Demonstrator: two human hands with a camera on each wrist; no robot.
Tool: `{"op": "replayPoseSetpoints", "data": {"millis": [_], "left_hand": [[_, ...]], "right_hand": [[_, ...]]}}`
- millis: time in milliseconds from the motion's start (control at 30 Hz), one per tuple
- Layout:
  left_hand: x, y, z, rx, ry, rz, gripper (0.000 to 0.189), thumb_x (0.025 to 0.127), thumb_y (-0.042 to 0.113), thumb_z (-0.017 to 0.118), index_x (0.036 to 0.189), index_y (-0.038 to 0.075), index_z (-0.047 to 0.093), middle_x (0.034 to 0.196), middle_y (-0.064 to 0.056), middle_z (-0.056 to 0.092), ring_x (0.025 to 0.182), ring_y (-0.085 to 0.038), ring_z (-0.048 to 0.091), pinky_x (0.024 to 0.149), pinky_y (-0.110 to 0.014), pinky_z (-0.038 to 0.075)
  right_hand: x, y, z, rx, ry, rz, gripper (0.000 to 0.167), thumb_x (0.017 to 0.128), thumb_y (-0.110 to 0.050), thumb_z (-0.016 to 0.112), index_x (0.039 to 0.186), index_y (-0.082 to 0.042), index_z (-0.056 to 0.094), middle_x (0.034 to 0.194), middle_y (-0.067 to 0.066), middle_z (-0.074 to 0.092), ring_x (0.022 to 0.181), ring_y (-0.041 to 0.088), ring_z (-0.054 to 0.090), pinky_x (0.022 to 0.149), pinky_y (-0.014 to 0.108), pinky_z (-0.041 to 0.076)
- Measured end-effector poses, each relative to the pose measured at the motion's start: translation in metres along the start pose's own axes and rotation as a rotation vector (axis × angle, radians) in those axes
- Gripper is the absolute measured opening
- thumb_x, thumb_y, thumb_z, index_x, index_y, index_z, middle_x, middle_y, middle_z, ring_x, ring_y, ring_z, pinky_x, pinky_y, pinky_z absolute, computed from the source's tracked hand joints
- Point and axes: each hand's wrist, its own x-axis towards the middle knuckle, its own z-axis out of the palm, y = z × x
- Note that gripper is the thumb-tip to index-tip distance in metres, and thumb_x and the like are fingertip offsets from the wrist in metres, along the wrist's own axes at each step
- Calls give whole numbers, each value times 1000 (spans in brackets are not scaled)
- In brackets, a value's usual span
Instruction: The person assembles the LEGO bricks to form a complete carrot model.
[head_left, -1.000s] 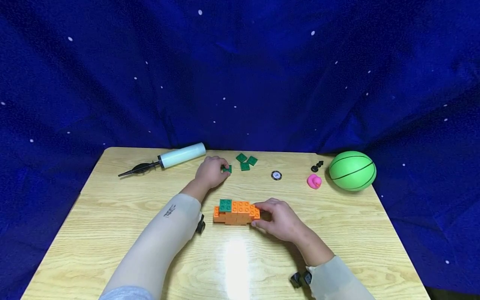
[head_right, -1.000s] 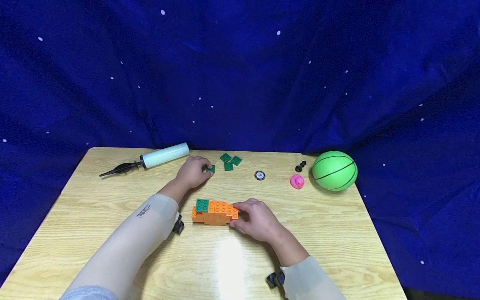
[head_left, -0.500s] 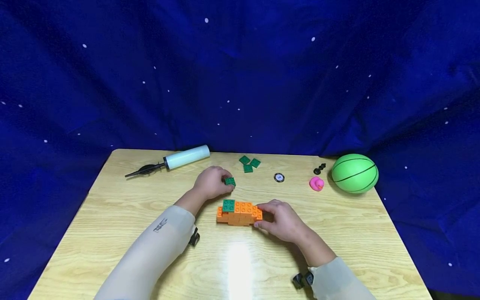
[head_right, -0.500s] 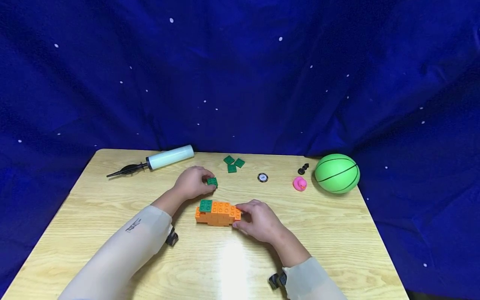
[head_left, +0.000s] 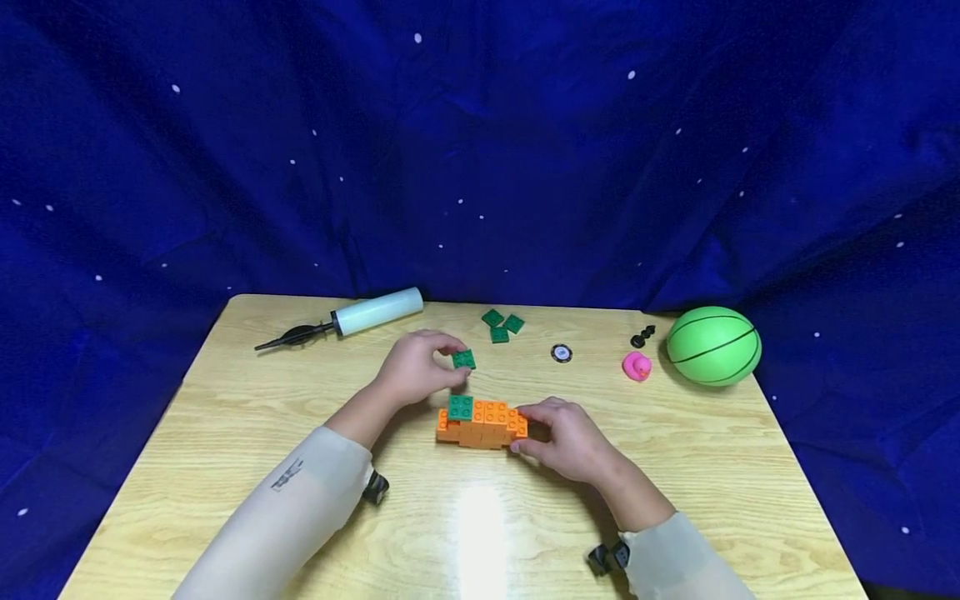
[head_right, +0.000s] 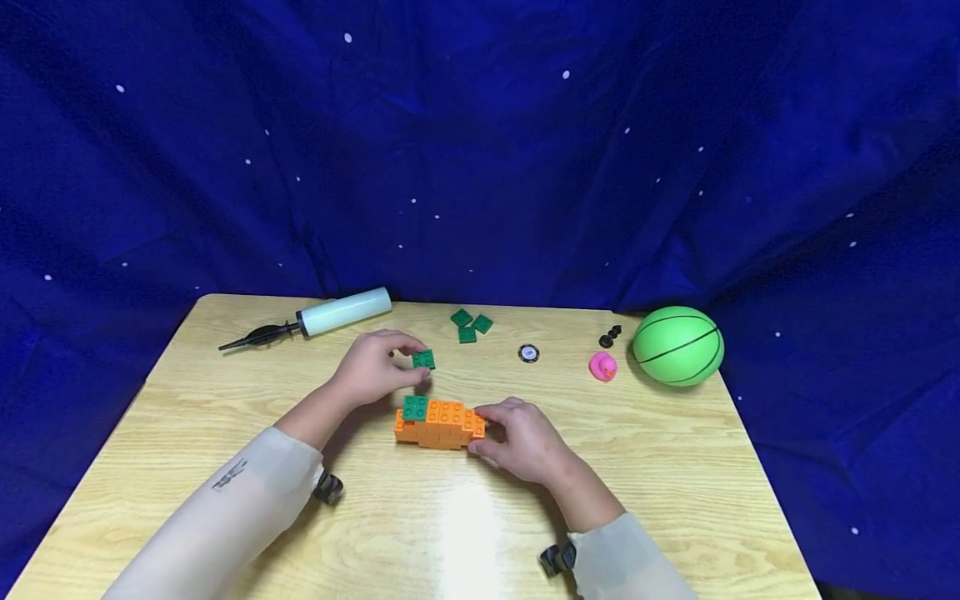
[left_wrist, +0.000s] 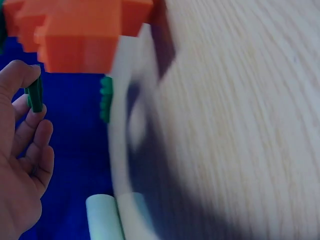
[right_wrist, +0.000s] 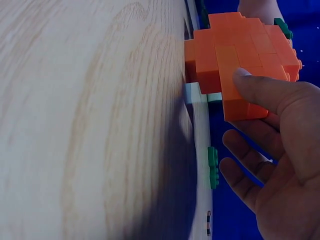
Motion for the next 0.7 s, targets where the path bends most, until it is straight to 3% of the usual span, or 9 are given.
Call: {"op": "replayPoseSetpoints", "data": {"millis": [133,300,700], "left_hand": [[-7,8,-7,-73,37,38,24,82,30,88,101,19,79,94,6,73,88,-17,65,75,-35,54],[-14,19,-14,-95,50,97,22,81,30,89,97,21,77,93,10,72,89,-19,67,79,-35,54],[-34,40,-17,-128,1,188,26,80,27,91,99,23,74,99,13,70,95,-12,64,83,-44,56]], "right_hand": [[1,0,-1,-7,-3,4,51,86,-31,87,128,-5,73,116,4,75,107,19,68,96,42,55],[1,-1,-1,-6,-2,10,50,86,-30,87,127,-4,73,115,4,75,107,19,68,96,42,56],[1,-3,-2,-7,-19,31,51,87,-30,87,128,-5,72,116,5,75,108,19,67,97,42,55]]}}
